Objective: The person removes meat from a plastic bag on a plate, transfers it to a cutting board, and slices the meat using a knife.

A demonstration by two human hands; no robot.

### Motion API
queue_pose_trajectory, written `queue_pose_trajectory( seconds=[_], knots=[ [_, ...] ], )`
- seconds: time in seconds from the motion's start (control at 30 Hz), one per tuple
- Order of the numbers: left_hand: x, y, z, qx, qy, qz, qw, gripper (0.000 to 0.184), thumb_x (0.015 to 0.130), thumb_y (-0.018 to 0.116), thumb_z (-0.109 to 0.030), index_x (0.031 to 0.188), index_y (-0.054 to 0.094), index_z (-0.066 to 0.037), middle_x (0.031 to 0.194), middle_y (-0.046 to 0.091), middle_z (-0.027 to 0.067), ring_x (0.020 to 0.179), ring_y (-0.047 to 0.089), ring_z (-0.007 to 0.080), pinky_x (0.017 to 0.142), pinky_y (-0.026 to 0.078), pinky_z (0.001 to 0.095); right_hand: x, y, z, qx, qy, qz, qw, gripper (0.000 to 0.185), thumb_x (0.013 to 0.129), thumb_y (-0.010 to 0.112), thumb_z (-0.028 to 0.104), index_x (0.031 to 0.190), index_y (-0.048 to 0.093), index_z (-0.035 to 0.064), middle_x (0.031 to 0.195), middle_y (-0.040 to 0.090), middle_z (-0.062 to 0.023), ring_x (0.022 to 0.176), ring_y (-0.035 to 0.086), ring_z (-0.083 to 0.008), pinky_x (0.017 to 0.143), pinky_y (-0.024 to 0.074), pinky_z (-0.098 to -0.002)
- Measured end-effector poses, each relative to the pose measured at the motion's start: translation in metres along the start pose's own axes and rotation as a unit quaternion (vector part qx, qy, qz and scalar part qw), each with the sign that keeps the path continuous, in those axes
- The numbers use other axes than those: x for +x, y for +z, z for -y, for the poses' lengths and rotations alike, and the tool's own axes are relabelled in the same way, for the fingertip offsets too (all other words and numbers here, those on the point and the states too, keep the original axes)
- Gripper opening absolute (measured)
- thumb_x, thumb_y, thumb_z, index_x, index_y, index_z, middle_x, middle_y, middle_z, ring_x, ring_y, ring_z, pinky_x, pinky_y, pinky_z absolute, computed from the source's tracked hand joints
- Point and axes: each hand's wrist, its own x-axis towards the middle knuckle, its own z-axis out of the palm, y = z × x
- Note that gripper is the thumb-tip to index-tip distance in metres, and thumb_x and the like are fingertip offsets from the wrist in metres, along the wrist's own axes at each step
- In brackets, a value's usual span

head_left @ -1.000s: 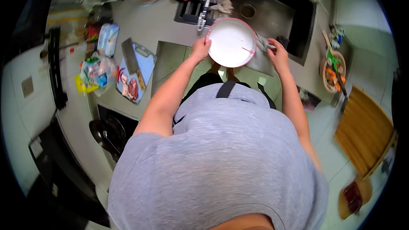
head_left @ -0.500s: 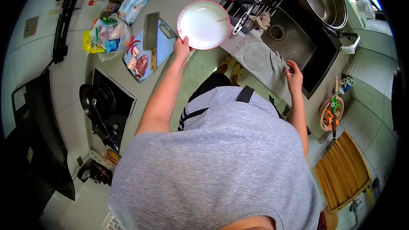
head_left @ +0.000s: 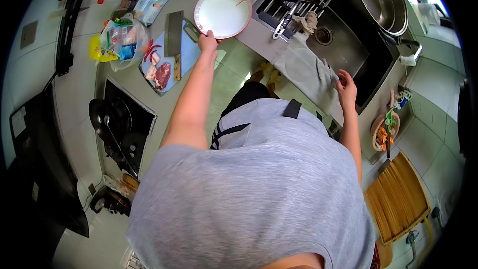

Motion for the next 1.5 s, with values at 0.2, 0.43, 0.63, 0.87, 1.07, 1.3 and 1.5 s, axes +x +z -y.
queue_pose_trajectory(
  seconds=[0.2, 0.43, 0.63, 0.87, 1.07, 1.3, 1.5],
  knots=[
    [0.002, 0.008, -0.003, -0.01, -0.011, -0.026, 1.0, 0.021, 0.102, 0.051, -0.02, 0.1, 0.059, 0.0, 0.071, 0.064, 0.0082, 0.049, 0.055, 0.0146, 0.042, 0.04, 0.0282, -0.009, 0.009, 0.008, -0.015, 0.006, 0.0, 1.0, 0.041, 0.089, 0.062, 0.002, 0.129, 0.061, 0.0104, 0.116, 0.07, -0.0078, 0.096, 0.069, -0.0154, 0.086, 0.0545, -0.0295],
    [0.008, 0.012, -0.005, 0.004, 0.005, -0.022, 1.0, 0.029, 0.102, 0.055, -0.026, 0.094, 0.06, 0.001, 0.069, 0.065, 0.0083, 0.049, 0.057, 0.0144, 0.042, 0.041, 0.0278, -0.034, 0.051, 0.01, -0.041, -0.144, 0.025, 0.988, 0.043, 0.087, 0.058, -0.005, 0.127, 0.06, 0.0081, 0.12, 0.066, -0.0115, 0.102, 0.067, -0.0236, 0.087, 0.0539, -0.0336],
    [-0.007, -0.002, -0.005, -0.079, -0.021, 0.073, 0.994, 0.022, 0.095, 0.065, -0.019, 0.1, 0.061, 0.002, 0.084, 0.067, 0.0101, 0.065, 0.062, 0.0144, 0.055, 0.05, 0.0262, -0.05, 0.068, 0.014, -0.18, -0.269, 0.09, 0.942, 0.058, 0.083, 0.056, -0.006, 0.139, 0.052, 0.0105, 0.146, 0.05, -0.0105, 0.134, 0.046, -0.0308, 0.109, 0.0402, -0.0397],
    [-0.087, -0.018, -0.013, 0.008, 0.053, -0.037, 0.998, 0.024, 0.09, 0.065, -0.01, 0.108, 0.057, 0.003, 0.094, 0.065, 0.0103, 0.071, 0.064, 0.0156, 0.059, 0.053, 0.0281, -0.049, 0.063, -0.025, -0.128, -0.319, 0.093, 0.935, 0.055, 0.079, 0.057, -0.006, 0.132, 0.058, 0.0098, 0.14, 0.055, -0.0104, 0.13, 0.051, -0.0322, 0.108, 0.0418, -0.0402],
    [-0.131, -0.084, 0.025, 0.055, 0.13, -0.011, 0.99, 0.023, 0.086, 0.066, -0.006, 0.108, 0.06, -0.003, 0.093, 0.065, 0.0066, 0.072, 0.066, 0.014, 0.059, 0.053, 0.0284, -0.003, 0.074, -0.088, -0.092, -0.147, 0.127, 0.977, 0.035, 0.074, 0.066, 0.001, 0.108, 0.065, 0.007, 0.108, 0.067, -0.0098, 0.101, 0.065, -0.0289, 0.087, 0.0517, -0.0402],
    [-0.144, -0.197, 0.051, 0.227, 0.222, -0.144, 0.937, 0.024, 0.085, 0.067, -0.004, 0.108, 0.062, -0.004, 0.1, 0.067, 0.0077, 0.073, 0.067, 0.0152, 0.065, 0.055, 0.0302, 0.042, 0.052, -0.036, -0.292, -0.082, 0.219, 0.927, 0.031, 0.088, 0.07, 0.02, 0.115, 0.065, 0.0056, 0.086, 0.071, -0.009, 0.07, 0.068, -0.0216, 0.062, 0.0532, -0.0321],
    [-0.132, -0.263, 0.041, 0.266, 0.236, -0.214, 0.91, 0.033, 0.079, 0.071, -0.007, 0.111, 0.062, -0.005, 0.105, 0.065, 0.0129, 0.091, 0.065, 0.0282, 0.081, 0.053, 0.0392, 0.006, 0.09, 0.129, 0.022, -0.113, 0.229, 0.967, 0.038, 0.088, 0.066, 0.006, 0.125, 0.06, 0.0061, 0.092, 0.07, -0.0131, 0.076, 0.07, -0.0216, 0.071, 0.0536, -0.0315]
  ],
)
